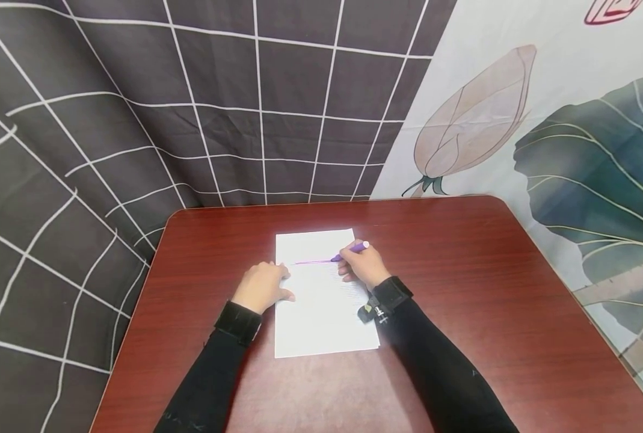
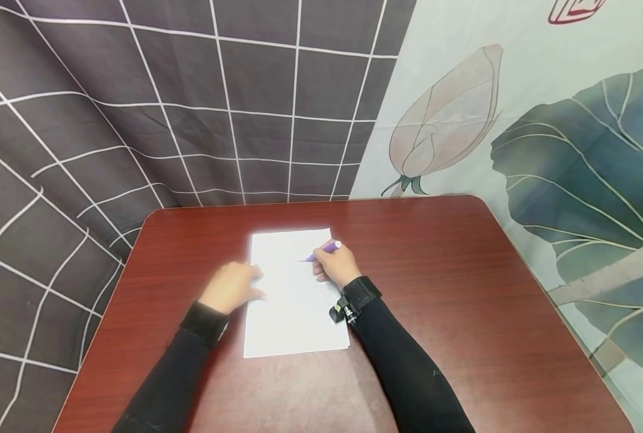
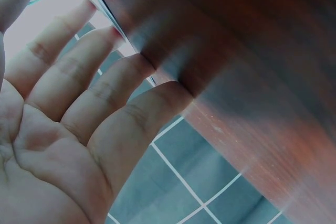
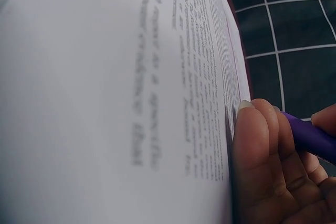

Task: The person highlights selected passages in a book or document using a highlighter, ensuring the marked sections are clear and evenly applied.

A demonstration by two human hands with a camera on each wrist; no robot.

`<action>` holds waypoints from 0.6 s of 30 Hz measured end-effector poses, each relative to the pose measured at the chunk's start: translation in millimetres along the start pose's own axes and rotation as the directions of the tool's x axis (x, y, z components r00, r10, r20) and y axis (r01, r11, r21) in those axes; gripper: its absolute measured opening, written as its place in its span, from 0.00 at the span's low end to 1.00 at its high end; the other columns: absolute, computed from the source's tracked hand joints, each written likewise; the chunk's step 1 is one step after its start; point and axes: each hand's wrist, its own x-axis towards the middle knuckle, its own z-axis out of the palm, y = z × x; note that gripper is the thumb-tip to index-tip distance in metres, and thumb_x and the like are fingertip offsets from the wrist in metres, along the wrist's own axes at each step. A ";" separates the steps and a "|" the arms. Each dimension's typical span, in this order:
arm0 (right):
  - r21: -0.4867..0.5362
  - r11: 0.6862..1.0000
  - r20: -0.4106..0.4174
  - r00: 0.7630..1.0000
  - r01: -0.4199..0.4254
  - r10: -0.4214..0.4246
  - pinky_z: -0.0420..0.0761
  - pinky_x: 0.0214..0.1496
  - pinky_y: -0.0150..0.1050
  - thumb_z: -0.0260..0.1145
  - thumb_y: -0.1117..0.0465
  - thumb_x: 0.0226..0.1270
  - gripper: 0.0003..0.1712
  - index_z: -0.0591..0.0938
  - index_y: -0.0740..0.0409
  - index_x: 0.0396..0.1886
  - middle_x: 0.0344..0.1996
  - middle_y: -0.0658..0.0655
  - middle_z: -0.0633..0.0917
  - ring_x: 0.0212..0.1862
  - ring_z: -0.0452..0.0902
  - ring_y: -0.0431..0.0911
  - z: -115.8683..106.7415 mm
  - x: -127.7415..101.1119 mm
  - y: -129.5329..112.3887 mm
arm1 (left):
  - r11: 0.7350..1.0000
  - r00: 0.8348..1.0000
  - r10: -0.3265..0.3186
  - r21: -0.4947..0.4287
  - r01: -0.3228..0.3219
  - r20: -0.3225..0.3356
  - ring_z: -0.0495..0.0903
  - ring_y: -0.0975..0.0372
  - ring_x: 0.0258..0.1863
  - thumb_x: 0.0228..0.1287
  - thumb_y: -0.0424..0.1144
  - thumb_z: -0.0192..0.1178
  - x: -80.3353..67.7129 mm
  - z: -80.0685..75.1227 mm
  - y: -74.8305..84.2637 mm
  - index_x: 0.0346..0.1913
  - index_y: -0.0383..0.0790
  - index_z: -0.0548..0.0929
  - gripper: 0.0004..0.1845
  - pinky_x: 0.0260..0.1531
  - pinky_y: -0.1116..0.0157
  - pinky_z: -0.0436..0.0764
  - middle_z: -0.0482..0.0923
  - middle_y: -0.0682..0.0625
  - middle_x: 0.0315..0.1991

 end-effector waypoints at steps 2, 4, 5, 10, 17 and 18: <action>-0.001 1.000 -0.004 1.000 -0.003 0.003 0.90 0.32 0.31 0.66 0.58 0.81 0.10 0.83 0.62 0.49 0.31 0.56 0.91 0.29 0.88 0.41 -1.0 0.6 1.1 | 1.000 1.000 0.000 -0.004 0.000 -0.001 0.92 0.45 0.53 0.60 0.50 0.88 0.1 0.0 -0.5 0.62 0.40 0.94 0.30 0.59 0.45 0.92 0.95 0.39 0.58; 0.003 1.000 -0.009 1.000 -0.006 0.006 0.90 0.32 0.31 0.66 0.59 0.81 0.09 0.83 0.62 0.49 0.32 0.56 0.91 0.29 0.88 0.41 -2.1 1.7 2.4 | 1.000 1.000 0.003 -0.013 -0.003 -0.004 0.92 0.45 0.54 0.59 0.50 0.89 0.9 0.9 -2.0 0.61 0.41 0.94 0.30 0.59 0.44 0.92 0.95 0.39 0.58; 0.002 1.000 -0.012 1.000 -0.007 0.007 0.90 0.32 0.32 0.66 0.59 0.81 0.09 0.83 0.62 0.49 0.32 0.56 0.91 0.29 0.88 0.41 -2.8 2.3 3.2 | 1.000 1.000 0.005 -0.014 -0.006 -0.006 0.92 0.45 0.53 0.59 0.50 0.89 1.6 1.9 -3.1 0.61 0.41 0.94 0.30 0.58 0.44 0.92 0.95 0.39 0.57; 0.016 1.000 -0.015 1.000 -0.003 0.003 0.91 0.33 0.33 0.66 0.59 0.81 0.10 0.83 0.63 0.49 0.31 0.57 0.92 0.29 0.88 0.41 -6.9 3.6 6.0 | 1.000 1.000 0.012 -0.015 -0.012 -0.020 0.92 0.47 0.51 0.56 0.53 0.90 9.0 15.8 -14.5 0.61 0.44 0.95 0.31 0.57 0.44 0.92 0.96 0.41 0.56; 0.020 1.000 -0.030 1.000 0.000 0.001 0.92 0.33 0.33 0.66 0.59 0.81 0.10 0.82 0.62 0.49 0.31 0.56 0.92 0.29 0.89 0.41 -12.7 3.3 7.7 | 1.000 1.000 0.012 -0.023 -0.013 -0.029 0.93 0.47 0.51 0.55 0.53 0.90 11.0 20.7 -18.1 0.60 0.45 0.95 0.31 0.58 0.44 0.92 0.96 0.42 0.56; 0.022 1.000 -0.031 1.000 0.002 -0.001 0.92 0.33 0.33 0.66 0.59 0.81 0.09 0.82 0.62 0.49 0.30 0.56 0.92 0.29 0.89 0.41 -13.6 3.2 8.0 | 1.000 1.000 0.008 -0.026 -0.008 -0.021 0.93 0.46 0.52 0.56 0.52 0.90 10.0 17.4 -15.5 0.60 0.44 0.95 0.31 0.58 0.44 0.92 0.96 0.41 0.56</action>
